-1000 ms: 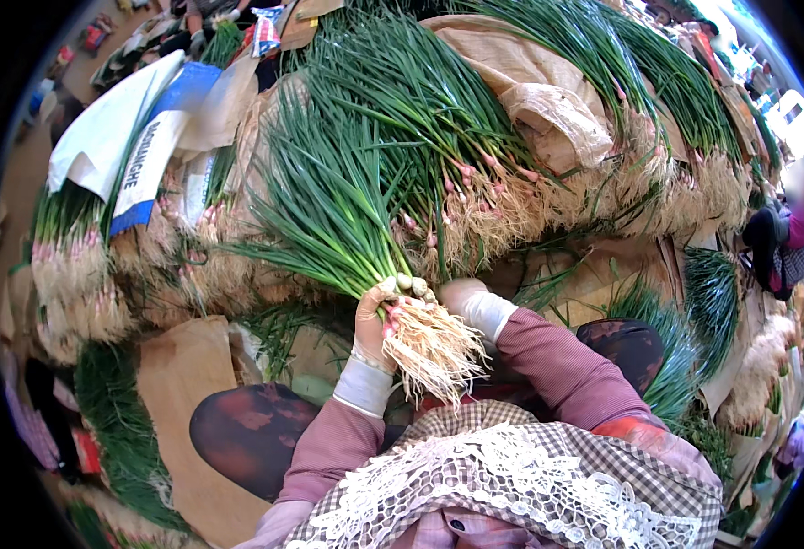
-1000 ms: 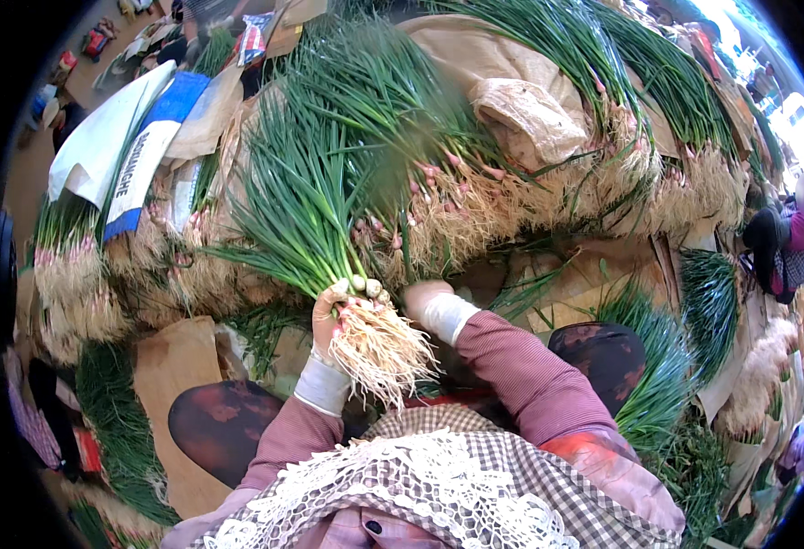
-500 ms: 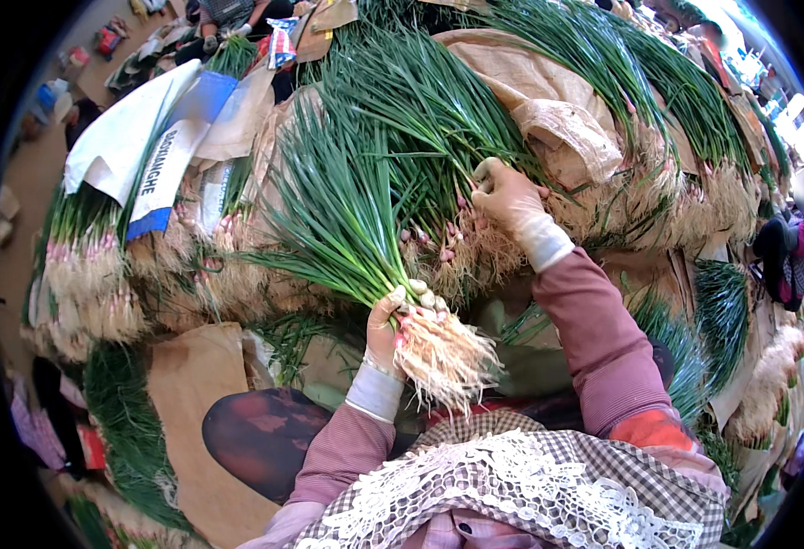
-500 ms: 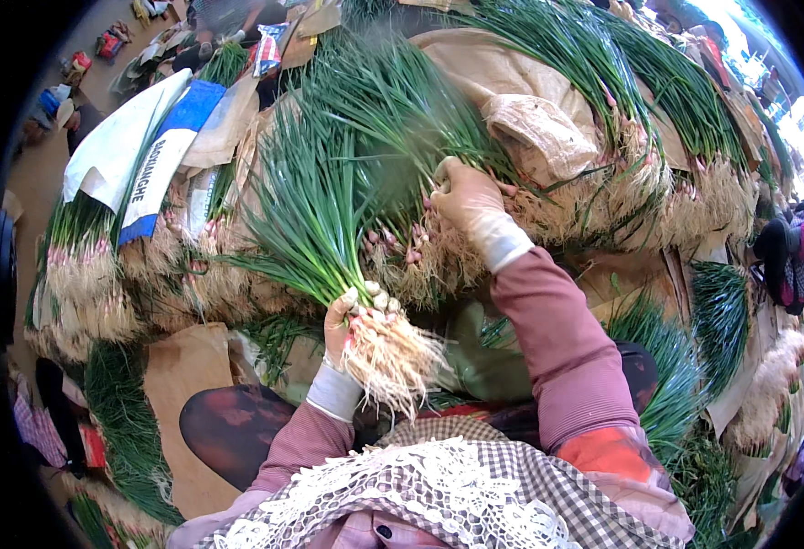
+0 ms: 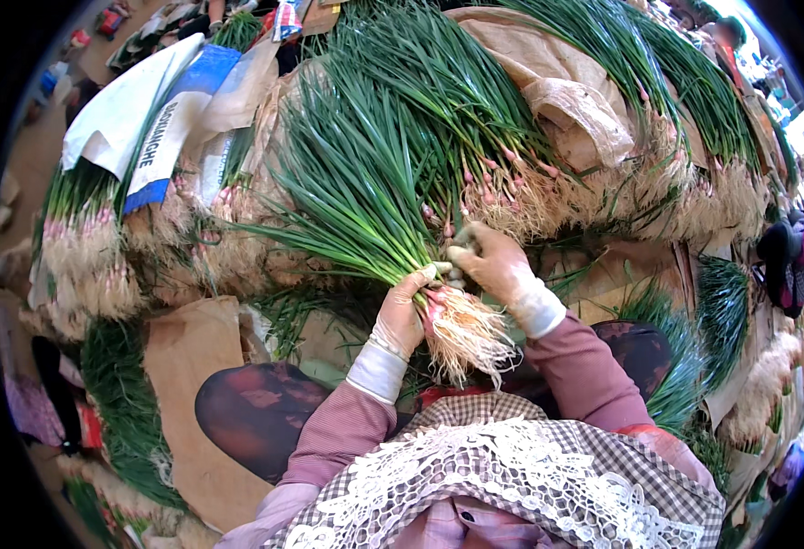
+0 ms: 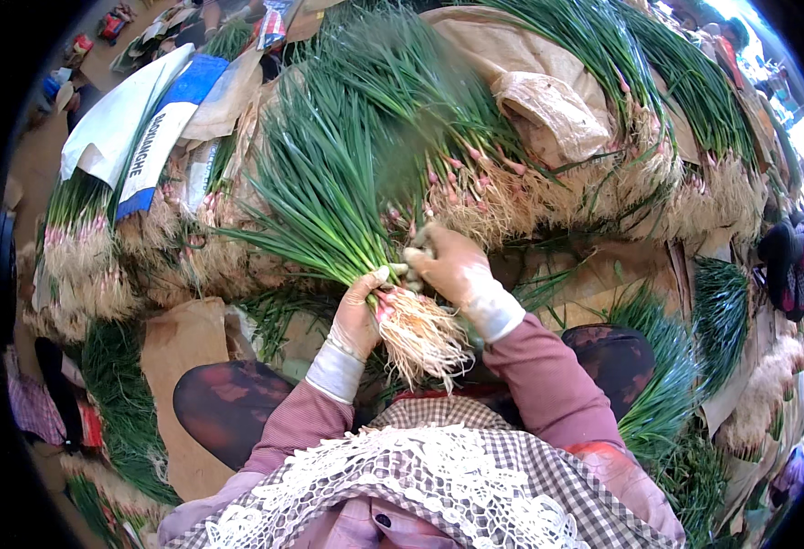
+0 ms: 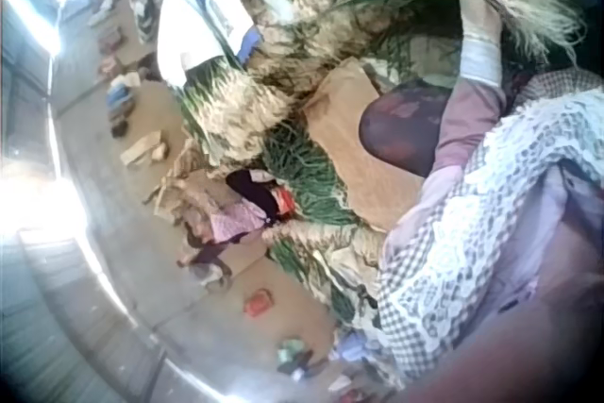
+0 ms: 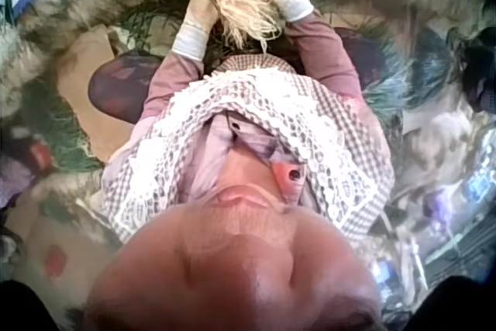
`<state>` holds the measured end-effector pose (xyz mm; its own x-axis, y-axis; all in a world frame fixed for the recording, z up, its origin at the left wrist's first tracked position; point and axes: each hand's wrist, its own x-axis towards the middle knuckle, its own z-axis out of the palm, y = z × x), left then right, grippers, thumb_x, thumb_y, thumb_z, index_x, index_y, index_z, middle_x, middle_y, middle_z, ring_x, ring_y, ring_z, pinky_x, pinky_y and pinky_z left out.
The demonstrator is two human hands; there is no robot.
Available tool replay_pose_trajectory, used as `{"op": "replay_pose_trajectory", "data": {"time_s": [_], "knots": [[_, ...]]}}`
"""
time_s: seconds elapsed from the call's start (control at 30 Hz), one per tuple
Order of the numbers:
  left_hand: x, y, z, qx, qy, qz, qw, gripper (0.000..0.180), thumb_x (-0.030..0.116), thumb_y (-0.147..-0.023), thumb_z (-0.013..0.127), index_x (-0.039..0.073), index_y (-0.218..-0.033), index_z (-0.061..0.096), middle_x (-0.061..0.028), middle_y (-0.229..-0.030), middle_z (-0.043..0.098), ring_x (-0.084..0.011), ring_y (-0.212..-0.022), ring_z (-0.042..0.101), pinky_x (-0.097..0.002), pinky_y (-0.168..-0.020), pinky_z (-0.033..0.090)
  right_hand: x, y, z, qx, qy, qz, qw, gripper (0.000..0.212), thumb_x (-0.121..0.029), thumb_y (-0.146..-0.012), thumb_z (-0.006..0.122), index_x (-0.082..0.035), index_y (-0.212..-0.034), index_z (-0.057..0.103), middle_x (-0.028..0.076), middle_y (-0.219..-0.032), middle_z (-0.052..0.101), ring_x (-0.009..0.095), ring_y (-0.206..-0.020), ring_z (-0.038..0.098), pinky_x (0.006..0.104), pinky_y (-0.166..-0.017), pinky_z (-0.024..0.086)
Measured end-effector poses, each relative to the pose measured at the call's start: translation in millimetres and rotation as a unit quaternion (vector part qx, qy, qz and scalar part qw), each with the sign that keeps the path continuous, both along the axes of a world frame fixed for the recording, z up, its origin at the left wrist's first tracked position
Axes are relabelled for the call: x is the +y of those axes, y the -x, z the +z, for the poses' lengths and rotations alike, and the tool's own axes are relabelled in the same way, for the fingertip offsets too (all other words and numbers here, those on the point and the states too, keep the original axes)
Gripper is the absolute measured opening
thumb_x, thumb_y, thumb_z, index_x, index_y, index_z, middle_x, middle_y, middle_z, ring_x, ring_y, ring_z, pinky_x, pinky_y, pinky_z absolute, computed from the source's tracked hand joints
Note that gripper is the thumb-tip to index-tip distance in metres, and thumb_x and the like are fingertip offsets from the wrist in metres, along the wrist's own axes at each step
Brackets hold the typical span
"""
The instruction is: The person cleans bundles of scallions by removing brown paper wrapping, shaking off excess debris, and peeling away the outer layers of the bulbs by hand.
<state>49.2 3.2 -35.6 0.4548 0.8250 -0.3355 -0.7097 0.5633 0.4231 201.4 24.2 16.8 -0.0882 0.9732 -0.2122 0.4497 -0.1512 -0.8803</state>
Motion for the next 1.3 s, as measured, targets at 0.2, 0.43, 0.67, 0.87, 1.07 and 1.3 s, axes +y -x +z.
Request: {"op": "replay_pose_trajectory", "data": {"time_s": [0.2, 0.43, 0.67, 0.87, 1.07, 1.3], "knots": [[-1.0, -0.5, 13.0, 0.049, 0.007, 0.017, 0.999, 0.014, 0.011, -0.076, 0.049, -0.001, -0.080, 0.053, -0.0132, -0.072, 0.056, -0.0214, -0.066, 0.056, -0.0335, -0.065, 0.049, 6.2, 15.0, -5.6, -0.262, -0.184, 0.049, 0.946, 0.023, -0.027, -0.077, 0.045, -0.004, -0.076, 0.051, 0.014, -0.072, 0.055, 0.034, -0.071, 0.053, 0.0423, -0.063, 0.041], [-3.8, -2.3, 24.6, -0.104, -0.003, 0.019, 0.994, 0.030, 0.023, -0.074, 0.047, 0.000, -0.092, 0.053, -0.0125, -0.079, 0.055, -0.0246, -0.075, 0.052, -0.0397, -0.072, 0.043, -3.7, -24.7, -86.8, -0.432, 0.139, 0.294, 0.841, 0.028, -0.026, -0.076, 0.046, -0.008, -0.092, 0.059, 0.011, -0.096, 0.057, 0.027, -0.088, 0.054, 0.0360, -0.073, 0.043], [-3.2, 10.8, 13.3, -0.079, -0.062, -0.043, 0.994, 0.044, 0.027, -0.075, 0.046, -0.004, -0.106, 0.048, -0.0080, -0.070, 0.053, -0.0212, -0.067, 0.051, -0.0372, -0.076, 0.042, 63.9, -25.9, 28.4, -0.284, -0.158, -0.039, 0.945, 0.029, -0.031, -0.076, 0.052, -0.009, -0.095, 0.056, 0.011, -0.087, 0.058, 0.023, -0.078, 0.056, 0.0352, -0.071, 0.044], [7.8, 17.0, 33.0, -0.116, -0.102, 0.005, 0.988, 0.037, 0.024, -0.074, 0.048, -0.005, -0.097, 0.050, -0.0096, -0.073, 0.053, -0.0226, -0.067, 0.052, -0.0389, -0.072, 0.043, 129.1, -83.8, 35.9, -0.349, 0.029, -0.036, 0.936, 0.019, -0.021, -0.075, 0.055, -0.007, -0.088, 0.052, 0.010, -0.080, 0.055, 0.020, -0.073, 0.054, 0.0323, -0.068, 0.042], [8.4, 20.7, 12.2, -0.066, -0.004, 0.071, 0.995, 0.025, 0.022, -0.072, 0.051, 0.001, -0.085, 0.054, -0.0142, -0.082, 0.056, -0.0279, -0.082, 0.052, -0.0433, -0.080, 0.040, 76.7, -77.5, 52.4, 0.079, -0.007, 0.023, 0.997, 0.023, -0.025, -0.086, 0.040, -0.008, -0.095, 0.052, 0.005, -0.080, 0.054, 0.013, -0.069, 0.045, 0.0306, -0.071, 0.038], [11.3, 4.1, 10.8, -0.025, -0.028, 0.023, 0.999, 0.035, 0.018, -0.076, 0.045, -0.007, -0.100, 0.050, -0.0215, -0.097, 0.054, -0.0303, -0.091, 0.053, -0.0402, -0.083, 0.042, -5.9, -12.1, -25.2, -0.202, 0.006, 0.228, 0.953, 0.040, -0.037, -0.083, 0.043, -0.005, -0.105, 0.052, 0.014, -0.099, 0.056, 0.024, -0.089, 0.055, 0.0322, -0.078, 0.042]]}}
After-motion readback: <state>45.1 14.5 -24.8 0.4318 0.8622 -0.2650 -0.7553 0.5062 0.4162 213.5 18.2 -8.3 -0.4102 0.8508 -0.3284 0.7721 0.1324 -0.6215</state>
